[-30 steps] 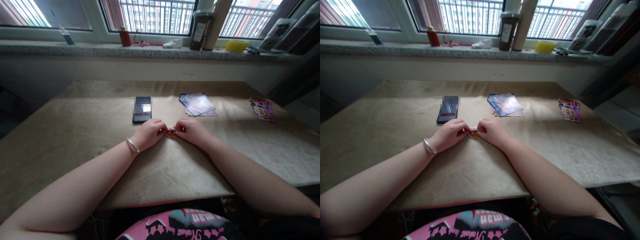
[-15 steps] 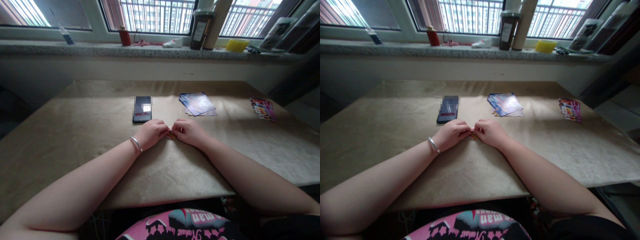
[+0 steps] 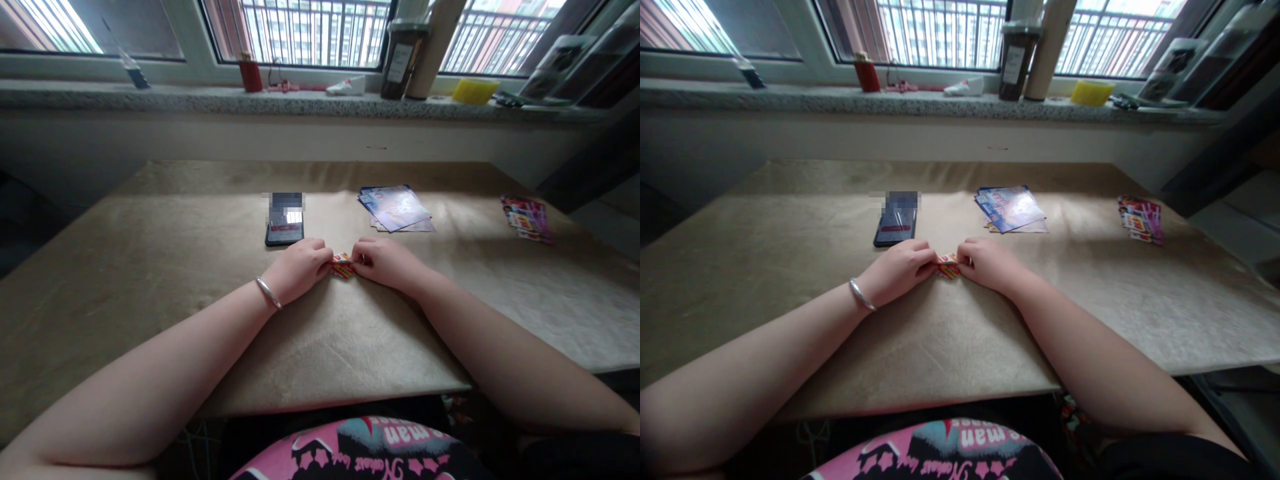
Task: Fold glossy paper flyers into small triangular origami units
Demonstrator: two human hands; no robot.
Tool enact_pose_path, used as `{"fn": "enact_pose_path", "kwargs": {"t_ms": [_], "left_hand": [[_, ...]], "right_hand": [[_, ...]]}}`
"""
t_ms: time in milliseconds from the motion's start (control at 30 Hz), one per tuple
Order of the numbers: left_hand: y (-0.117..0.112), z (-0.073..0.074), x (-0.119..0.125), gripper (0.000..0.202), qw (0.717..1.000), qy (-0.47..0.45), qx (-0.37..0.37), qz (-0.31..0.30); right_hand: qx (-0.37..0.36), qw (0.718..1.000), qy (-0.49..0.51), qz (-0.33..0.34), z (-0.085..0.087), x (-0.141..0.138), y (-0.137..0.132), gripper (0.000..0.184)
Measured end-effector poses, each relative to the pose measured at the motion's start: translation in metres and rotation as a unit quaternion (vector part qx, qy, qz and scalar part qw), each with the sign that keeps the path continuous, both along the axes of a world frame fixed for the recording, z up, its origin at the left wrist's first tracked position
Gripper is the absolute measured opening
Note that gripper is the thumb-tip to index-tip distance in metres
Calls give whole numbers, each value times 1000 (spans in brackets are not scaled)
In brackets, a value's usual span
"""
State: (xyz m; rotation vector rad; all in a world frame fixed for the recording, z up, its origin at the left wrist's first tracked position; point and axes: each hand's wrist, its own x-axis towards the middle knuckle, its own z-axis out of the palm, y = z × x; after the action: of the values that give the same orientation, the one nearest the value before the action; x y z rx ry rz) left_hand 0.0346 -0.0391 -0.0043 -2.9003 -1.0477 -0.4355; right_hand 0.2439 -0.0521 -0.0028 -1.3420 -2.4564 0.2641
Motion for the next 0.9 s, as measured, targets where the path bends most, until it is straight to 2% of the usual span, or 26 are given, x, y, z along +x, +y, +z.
{"fn": "enact_pose_path", "kwargs": {"t_ms": [200, 533, 900], "left_hand": [[-4, 8, -5, 8, 998, 61, 13, 26], [-9, 15, -10, 10, 987, 131, 37, 82], [-10, 17, -10, 12, 987, 129, 22, 93]], "right_hand": [[9, 997, -68, -43, 5, 4, -2, 6], [15, 993, -107, -37, 4, 7, -1, 8], [-1, 994, -101, -38, 6, 5, -4, 6]]}}
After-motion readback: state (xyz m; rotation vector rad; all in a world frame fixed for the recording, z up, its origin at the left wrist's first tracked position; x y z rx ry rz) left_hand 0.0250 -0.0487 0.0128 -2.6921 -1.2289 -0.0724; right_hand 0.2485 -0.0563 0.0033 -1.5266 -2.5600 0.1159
